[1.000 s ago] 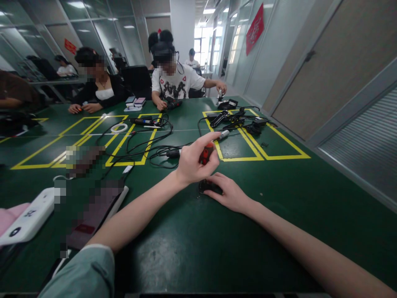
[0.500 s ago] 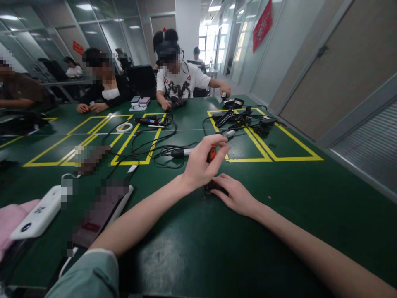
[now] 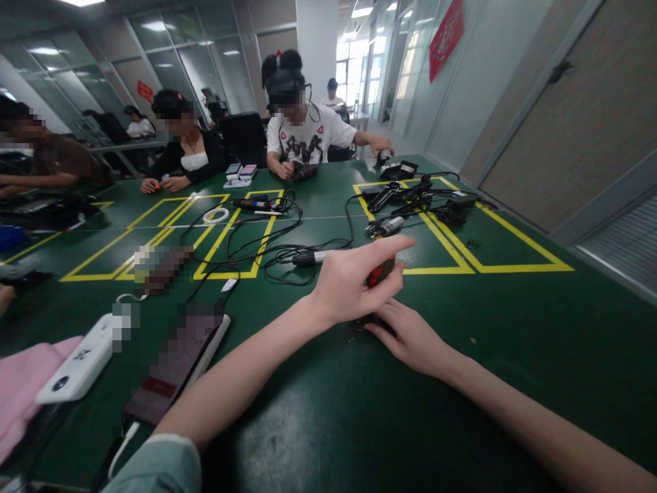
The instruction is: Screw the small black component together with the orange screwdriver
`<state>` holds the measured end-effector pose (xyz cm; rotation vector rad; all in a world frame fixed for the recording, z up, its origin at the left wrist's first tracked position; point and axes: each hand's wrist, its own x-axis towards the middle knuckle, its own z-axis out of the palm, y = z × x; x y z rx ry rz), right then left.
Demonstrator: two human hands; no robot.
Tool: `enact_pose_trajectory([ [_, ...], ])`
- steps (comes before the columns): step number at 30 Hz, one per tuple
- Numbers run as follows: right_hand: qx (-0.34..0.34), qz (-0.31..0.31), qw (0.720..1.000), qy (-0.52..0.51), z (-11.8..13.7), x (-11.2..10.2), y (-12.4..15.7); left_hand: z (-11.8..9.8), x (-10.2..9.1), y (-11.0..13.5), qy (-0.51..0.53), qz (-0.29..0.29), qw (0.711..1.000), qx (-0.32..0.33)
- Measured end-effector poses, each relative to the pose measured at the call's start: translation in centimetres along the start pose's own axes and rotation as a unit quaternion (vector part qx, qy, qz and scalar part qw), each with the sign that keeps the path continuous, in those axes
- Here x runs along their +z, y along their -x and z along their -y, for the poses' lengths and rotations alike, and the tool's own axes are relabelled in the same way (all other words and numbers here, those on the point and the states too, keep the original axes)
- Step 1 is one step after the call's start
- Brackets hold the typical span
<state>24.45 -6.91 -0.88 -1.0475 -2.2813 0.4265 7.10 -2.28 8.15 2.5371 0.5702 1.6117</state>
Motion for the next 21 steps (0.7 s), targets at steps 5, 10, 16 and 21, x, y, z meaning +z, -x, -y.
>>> enact_pose_trajectory([
  [5, 0.004, 0.005, 1.0, -0.01, 0.3, -0.2, -0.1, 0.0, -0.6, -0.2, 0.034, 0.016, 0.999, -0.008],
  [10, 0.003, 0.002, 1.0, -0.013, 0.3, -0.1, 0.0, -0.6, -0.9, -0.6, 0.085, 0.018, 0.996, 0.003],
  [16, 0.012, 0.007, 1.0, -0.008, 0.1, -0.2, 0.2, -0.3, -1.1, -1.0, 0.047, 0.001, 0.999, 0.003],
  [21, 0.004, 0.005, 1.0, -0.013, 0.3, -0.3, 0.1, 0.0, -1.2, -1.0, -0.007, 0.029, 0.999, 0.03],
])
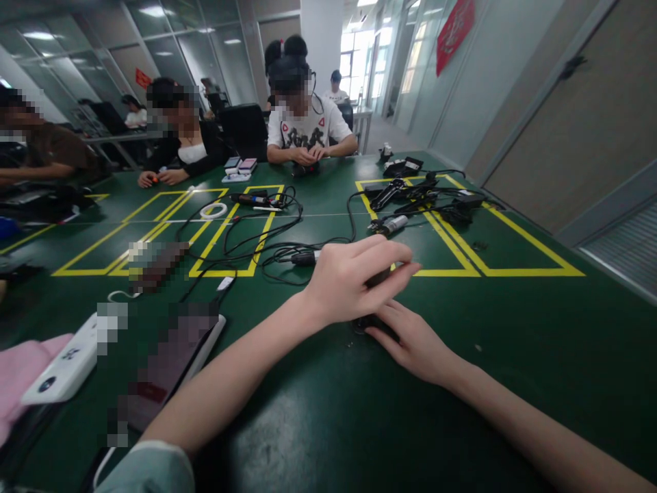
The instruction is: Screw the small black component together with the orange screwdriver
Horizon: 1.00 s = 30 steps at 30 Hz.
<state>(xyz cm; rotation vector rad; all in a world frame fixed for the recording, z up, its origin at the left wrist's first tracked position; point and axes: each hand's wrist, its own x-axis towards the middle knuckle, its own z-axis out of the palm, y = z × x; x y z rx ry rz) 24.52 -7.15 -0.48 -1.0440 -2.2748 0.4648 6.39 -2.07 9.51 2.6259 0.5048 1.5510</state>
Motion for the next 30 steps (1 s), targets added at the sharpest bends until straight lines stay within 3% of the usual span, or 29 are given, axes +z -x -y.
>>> enact_pose_trajectory([
  [12, 0.009, -0.001, 1.0, 0.012, -0.5, 0.2, 0.1, -0.7, -2.7, -1.5, -0.087, 0.14, 0.986, 0.038],
  [18, 0.008, 0.004, 1.0, 0.02, -0.4, 0.2, 0.0, -1.1, -3.0, -1.7, -0.109, 0.145, 0.982, 0.044],
  [25, 0.001, -0.001, 1.0, 0.022, -0.3, 0.1, -0.1, -1.4, -3.5, -2.2, -0.249, 0.141, 0.958, -0.002],
  [30, -0.001, -0.002, 1.0, 0.022, -0.3, 0.2, -0.1, -2.5, -4.3, -3.0, -0.186, 0.227, 0.956, 0.022],
])
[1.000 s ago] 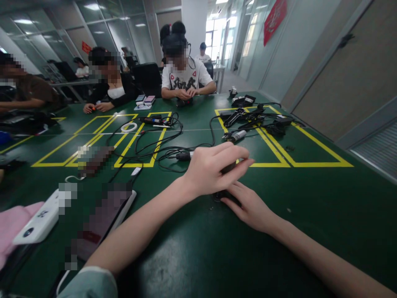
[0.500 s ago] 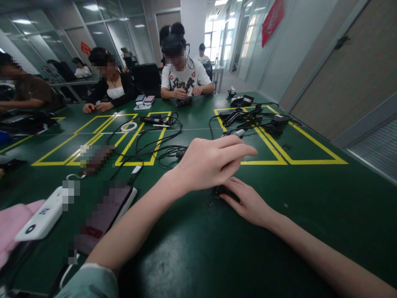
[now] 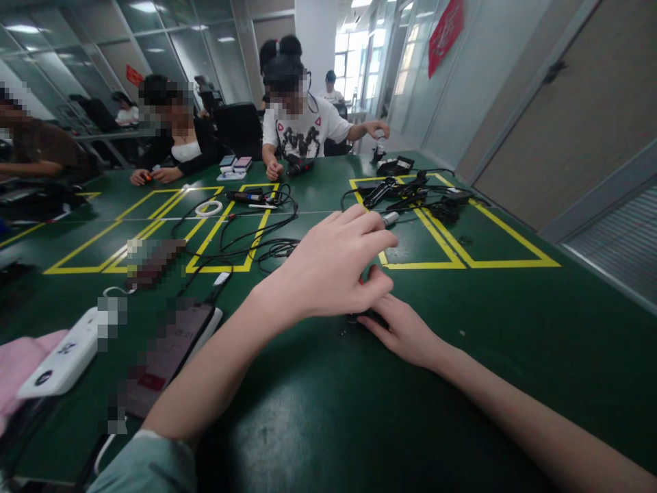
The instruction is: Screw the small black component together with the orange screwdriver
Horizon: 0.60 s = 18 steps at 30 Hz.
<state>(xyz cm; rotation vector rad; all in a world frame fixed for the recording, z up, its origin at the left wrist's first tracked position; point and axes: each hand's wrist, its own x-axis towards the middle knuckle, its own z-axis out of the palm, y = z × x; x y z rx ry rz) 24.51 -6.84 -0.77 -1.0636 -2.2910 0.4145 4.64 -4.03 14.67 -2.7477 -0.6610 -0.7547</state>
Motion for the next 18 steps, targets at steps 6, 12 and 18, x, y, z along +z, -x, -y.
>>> enact_pose_trajectory([
  [6, 0.009, 0.012, 1.0, 0.0, 0.2, -0.3, -0.1, -0.6, -0.2, 0.1, -0.028, 0.055, 0.998, -0.029],
  [12, 0.008, 0.009, 1.0, 0.001, 0.2, -0.3, -0.1, 0.0, 0.8, -0.1, -0.023, 0.01, 0.999, -0.035],
  [18, -0.001, -0.013, 1.0, -0.001, 0.0, 0.1, -0.1, -0.3, 0.6, -0.3, 0.01, 0.006, 1.0, 0.006],
])
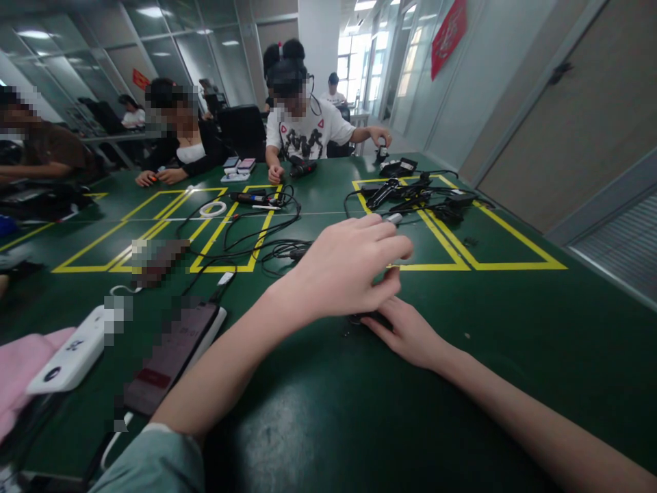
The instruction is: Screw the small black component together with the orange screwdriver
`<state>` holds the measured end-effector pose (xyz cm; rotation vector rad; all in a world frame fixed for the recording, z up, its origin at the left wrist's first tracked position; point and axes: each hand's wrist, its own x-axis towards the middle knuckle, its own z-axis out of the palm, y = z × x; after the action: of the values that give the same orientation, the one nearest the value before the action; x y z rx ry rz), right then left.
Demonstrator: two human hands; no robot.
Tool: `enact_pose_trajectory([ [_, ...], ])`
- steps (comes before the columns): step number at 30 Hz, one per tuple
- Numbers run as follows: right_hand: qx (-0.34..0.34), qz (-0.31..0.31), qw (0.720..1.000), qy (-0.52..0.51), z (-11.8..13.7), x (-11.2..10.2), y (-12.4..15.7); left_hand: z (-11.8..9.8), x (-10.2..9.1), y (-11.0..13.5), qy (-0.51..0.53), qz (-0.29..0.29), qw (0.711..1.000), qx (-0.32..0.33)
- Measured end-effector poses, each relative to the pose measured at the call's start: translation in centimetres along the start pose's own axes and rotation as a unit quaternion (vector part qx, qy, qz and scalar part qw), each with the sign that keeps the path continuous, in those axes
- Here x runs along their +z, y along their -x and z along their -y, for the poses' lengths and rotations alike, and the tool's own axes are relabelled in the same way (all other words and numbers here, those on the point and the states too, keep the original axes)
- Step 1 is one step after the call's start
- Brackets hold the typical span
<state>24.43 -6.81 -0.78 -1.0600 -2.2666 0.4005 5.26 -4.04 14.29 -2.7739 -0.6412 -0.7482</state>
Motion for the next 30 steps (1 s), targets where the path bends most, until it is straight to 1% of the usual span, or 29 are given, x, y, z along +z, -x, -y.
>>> enact_pose_trajectory([
  [2, 0.002, -0.002, 1.0, 0.0, 0.0, 0.0, 0.0, -0.2, -0.3, 0.1, 0.017, 0.011, 1.0, -0.002],
  [6, 0.004, 0.011, 1.0, 0.002, -0.1, -0.1, 0.1, 0.0, -0.5, 0.3, 0.02, 0.058, 0.998, -0.022],
  [12, 0.0, 0.012, 1.0, 0.005, -0.1, -0.1, 0.0, 0.4, -0.2, -0.1, 0.045, 0.063, 0.996, -0.037],
  [17, -0.004, 0.001, 1.0, 0.012, 0.1, 0.0, -0.1, -0.1, -0.5, -0.2, 0.053, 0.059, 0.997, -0.023],
  [22, 0.005, 0.017, 1.0, 0.009, 0.3, -0.1, -0.2, 0.1, -0.2, 0.0, 0.078, 0.056, 0.994, -0.06],
  [24, 0.005, 0.017, 1.0, 0.009, 0.3, -0.1, -0.3, 0.4, -0.2, -0.2, 0.093, 0.055, 0.992, -0.062],
  [26, 0.001, 0.018, 1.0, 0.007, 0.3, 0.0, -0.3, 0.6, -0.4, -0.5, 0.082, 0.067, 0.992, -0.066],
  [30, 0.005, 0.017, 1.0, 0.008, 0.2, 0.1, -0.4, 0.7, -1.3, -1.2, -0.008, 0.117, 0.99, -0.083],
])
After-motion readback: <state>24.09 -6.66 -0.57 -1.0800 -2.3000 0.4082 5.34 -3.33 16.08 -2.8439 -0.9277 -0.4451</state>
